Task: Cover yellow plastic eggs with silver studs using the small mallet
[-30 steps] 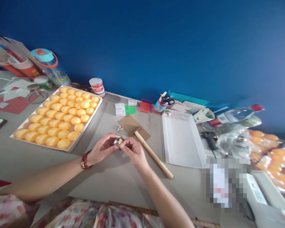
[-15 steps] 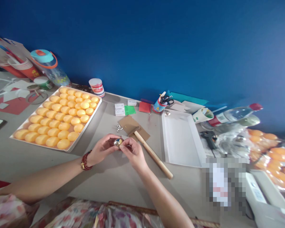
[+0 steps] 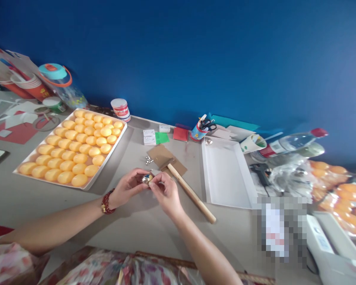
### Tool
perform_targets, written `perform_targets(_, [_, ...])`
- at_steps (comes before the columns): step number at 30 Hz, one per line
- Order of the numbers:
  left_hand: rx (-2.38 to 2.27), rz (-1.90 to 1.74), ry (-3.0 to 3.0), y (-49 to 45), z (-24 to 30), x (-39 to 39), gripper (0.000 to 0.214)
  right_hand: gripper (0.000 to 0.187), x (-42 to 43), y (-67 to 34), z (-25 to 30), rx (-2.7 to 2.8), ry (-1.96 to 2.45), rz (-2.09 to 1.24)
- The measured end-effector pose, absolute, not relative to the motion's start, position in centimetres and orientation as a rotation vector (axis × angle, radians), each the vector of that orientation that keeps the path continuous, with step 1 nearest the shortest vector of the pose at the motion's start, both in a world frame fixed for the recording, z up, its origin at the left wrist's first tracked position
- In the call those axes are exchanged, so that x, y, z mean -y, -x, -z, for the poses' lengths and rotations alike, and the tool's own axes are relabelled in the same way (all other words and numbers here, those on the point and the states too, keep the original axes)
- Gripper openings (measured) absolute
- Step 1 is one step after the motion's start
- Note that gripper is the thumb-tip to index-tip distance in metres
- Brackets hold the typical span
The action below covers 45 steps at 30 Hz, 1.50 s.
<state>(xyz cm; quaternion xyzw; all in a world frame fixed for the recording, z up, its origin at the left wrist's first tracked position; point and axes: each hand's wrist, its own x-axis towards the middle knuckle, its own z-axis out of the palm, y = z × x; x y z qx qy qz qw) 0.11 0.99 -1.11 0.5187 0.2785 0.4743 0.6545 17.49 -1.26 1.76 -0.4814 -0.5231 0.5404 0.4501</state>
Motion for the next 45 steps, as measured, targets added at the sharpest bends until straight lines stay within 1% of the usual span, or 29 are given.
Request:
perform_targets(7, [-0.618,-1.068,-1.176,-0.1,1.1,-0.9,0.031,0.020,1.6,-17.1,-2.0,1.298,1.183,-1.251])
perform_targets(11, [-0.567,-1.066,-1.085,-0.3,0.9,-1.0,0.032,0.021,1.6,-17.4,-2.8,1.231,1.148,-1.332])
perform_targets(13, [-0.535,-1.056,-1.047,-0.3,0.8,-1.1,0.031,0.023,1.3,-18.2,-3.6,1.269,1.168,-1.313])
perform_targets(15, [-0.523,-1.050,-1.032,-0.3,0.7,-1.1,0.031,0.021,0.7,-19.6,-4.2,1.430,1.243,-1.182])
perform_targets(18, [-0.536,-1.047,-1.029,-0.1,0.4,-1.1,0.030,0.015,0.0,-22.1,-4.4,1.822,1.463,-0.811])
perform_targets(21, [-0.550,-1.046,-1.026,0.2,0.2,-1.1,0.029,0.020,0.0,-24.1,-3.4,2.087,1.730,-0.410])
perform_targets(24, [-0.554,-1.059,-1.018,0.4,0.2,-1.3,0.030,0.024,0.3,-24.9,-1.9,2.212,1.867,-0.238])
perform_targets(28, [-0.565,-1.079,-1.006,0.3,0.3,-1.5,0.032,0.023,0.2,-24.8,-0.7,2.264,1.862,-0.120])
perform_targets(32, [-0.688,-1.111,-0.980,0.3,0.6,-2.0,0.034,0.025,0.1,-24.5,-1.5,2.112,1.757,-0.169])
perform_targets(36, [-0.764,-1.135,-0.932,0.2,1.1,-2.6,0.035,0.019,1.1,-23.9,-3.8,1.954,1.502,-0.445])
perform_targets(38, [-0.757,-1.144,-0.922,0.2,1.2,-2.7,0.036,0.017,1.7,-23.3,-4.7,1.945,1.379,-0.528])
perform_targets(41, [-0.754,-1.144,-0.936,0.2,1.4,-2.8,0.036,0.020,2.3,-22.4,-5.2,1.976,1.283,-0.562])
perform_targets(45, [-0.757,-1.137,-0.955,0.2,1.5,-2.7,0.036,0.025,2.4,-21.7,-4.8,2.041,1.270,-0.540])
